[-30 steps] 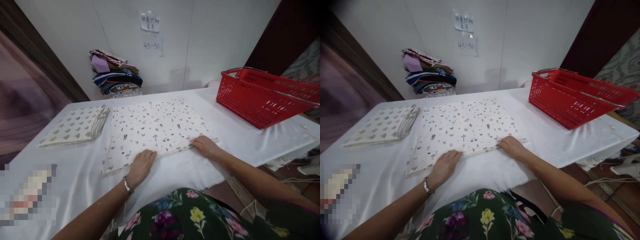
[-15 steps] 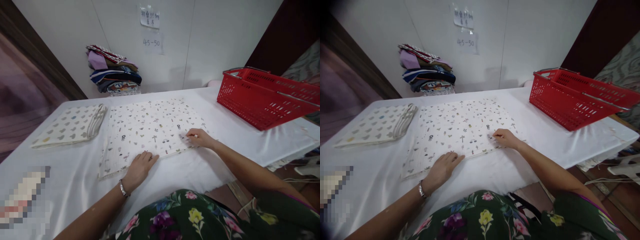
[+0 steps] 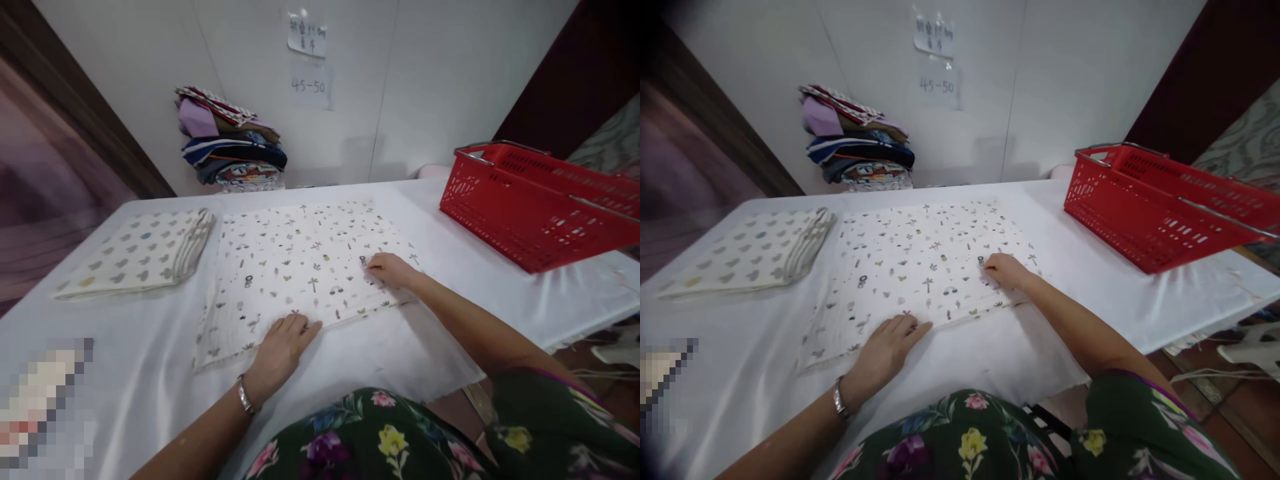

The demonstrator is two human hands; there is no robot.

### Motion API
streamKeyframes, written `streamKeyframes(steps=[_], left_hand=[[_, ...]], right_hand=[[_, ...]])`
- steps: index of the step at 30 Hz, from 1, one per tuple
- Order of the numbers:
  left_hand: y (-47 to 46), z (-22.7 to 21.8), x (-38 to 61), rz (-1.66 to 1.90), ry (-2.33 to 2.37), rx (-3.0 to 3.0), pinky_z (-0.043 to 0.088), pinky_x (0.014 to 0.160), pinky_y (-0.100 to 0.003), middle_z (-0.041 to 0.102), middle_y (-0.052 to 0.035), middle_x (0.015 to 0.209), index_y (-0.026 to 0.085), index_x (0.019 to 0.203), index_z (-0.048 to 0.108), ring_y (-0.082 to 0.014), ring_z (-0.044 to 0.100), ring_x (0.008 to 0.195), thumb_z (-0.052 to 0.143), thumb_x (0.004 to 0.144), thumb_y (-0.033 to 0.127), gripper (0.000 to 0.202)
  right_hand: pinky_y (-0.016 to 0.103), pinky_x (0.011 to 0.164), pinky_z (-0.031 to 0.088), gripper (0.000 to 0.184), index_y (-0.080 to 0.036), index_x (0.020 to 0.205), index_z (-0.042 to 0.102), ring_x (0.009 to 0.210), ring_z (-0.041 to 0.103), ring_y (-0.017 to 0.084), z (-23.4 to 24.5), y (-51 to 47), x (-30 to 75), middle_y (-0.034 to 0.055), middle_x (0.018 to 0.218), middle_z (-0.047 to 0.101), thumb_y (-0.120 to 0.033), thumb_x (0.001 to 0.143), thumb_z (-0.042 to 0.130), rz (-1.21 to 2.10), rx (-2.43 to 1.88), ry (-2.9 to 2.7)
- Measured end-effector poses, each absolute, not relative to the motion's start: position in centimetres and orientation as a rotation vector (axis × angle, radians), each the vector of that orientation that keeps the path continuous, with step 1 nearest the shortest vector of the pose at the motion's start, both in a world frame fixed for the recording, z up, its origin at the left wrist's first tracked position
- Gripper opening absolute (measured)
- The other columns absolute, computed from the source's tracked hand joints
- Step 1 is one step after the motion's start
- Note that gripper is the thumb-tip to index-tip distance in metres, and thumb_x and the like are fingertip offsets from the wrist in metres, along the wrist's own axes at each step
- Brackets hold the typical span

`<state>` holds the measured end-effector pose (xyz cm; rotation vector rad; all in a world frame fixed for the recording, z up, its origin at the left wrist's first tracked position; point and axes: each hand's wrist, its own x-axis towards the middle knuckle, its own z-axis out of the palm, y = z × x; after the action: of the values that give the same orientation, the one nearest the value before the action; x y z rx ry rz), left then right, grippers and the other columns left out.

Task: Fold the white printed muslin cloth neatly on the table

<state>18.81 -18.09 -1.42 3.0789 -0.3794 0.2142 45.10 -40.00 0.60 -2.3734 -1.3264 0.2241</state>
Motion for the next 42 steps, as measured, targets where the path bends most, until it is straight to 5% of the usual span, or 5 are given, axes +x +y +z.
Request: streamKeyframes(steps=[11, 15, 22, 27, 42], left_hand=[[-18.1, -2.0, 18.4, 0.211, -0.322, 3.042, 0.037, 0.078, -0.033, 0.051, -0.0047, 0.097, 0.026, 0.120, 0.050, -0.0187, 0.044, 0.089, 0.044, 0.089, 0.016, 0.034], [-18.2, -1.8, 18.4, 0.199, -0.310, 3.012, 0.037, 0.076, -0.033, 0.051, -0.0039, 0.094, 0.026, 0.118, 0.050, -0.0186, 0.043, 0.087, 0.044, 0.089, 0.017, 0.031], [-18.1, -2.3, 18.4, 0.176, -0.287, 2.959, 0.036, 0.077, -0.034, 0.051, -0.0030, 0.095, 0.026, 0.115, 0.050, -0.0187, 0.043, 0.087, 0.048, 0.087, 0.016, 0.031], [-18.1, -2.6, 18.4, 0.243, -0.265, 2.906, 0.036, 0.076, -0.033, 0.051, -0.0024, 0.092, 0.026, 0.111, 0.051, -0.0179, 0.044, 0.085, 0.048, 0.088, 0.024, 0.023], [-17.5, -5.9, 19.5, 0.695, -0.389, 3.082, 0.031, 0.056, -0.036, 0.048, -0.0058, 0.074, 0.025, 0.093, 0.059, -0.0157, 0.045, 0.070, 0.045, 0.087, 0.034, 0.017]], right_hand=[[0.043, 0.103, 0.034, 0.045, -0.018, 0.119, 0.058, 0.123, 0.042, 0.026, -2.0, -35.6, 46.6, 0.0129, 0.131, 0.050, -0.045, 0.092, 0.033, -0.082, -2.324, -1.599], [0.049, 0.109, 0.018, 0.058, -0.019, 0.136, 0.043, 0.137, 0.018, 0.028, -2.1, -34.3, 46.7, 0.0112, 0.148, 0.027, -0.053, 0.092, 0.027, 0.038, -2.488, -1.552], [0.050, 0.111, 0.006, 0.068, -0.023, 0.143, 0.030, 0.140, 0.001, 0.027, -2.0, -31.1, 46.7, 0.0055, 0.153, 0.006, -0.063, 0.090, 0.017, 0.127, -2.616, -1.494], [0.051, 0.112, 0.007, 0.076, -0.023, 0.146, 0.020, 0.139, 0.001, 0.027, -2.3, -28.3, 46.8, 0.0042, 0.153, 0.003, -0.069, 0.086, 0.013, 0.359, -2.634, -1.545], [0.052, 0.112, 0.007, 0.074, -0.027, 0.146, 0.021, 0.139, 0.000, 0.028, -3.7, -21.3, 46.7, 0.0005, 0.152, 0.003, -0.069, 0.086, 0.013, 0.156, -2.571, -1.702]])
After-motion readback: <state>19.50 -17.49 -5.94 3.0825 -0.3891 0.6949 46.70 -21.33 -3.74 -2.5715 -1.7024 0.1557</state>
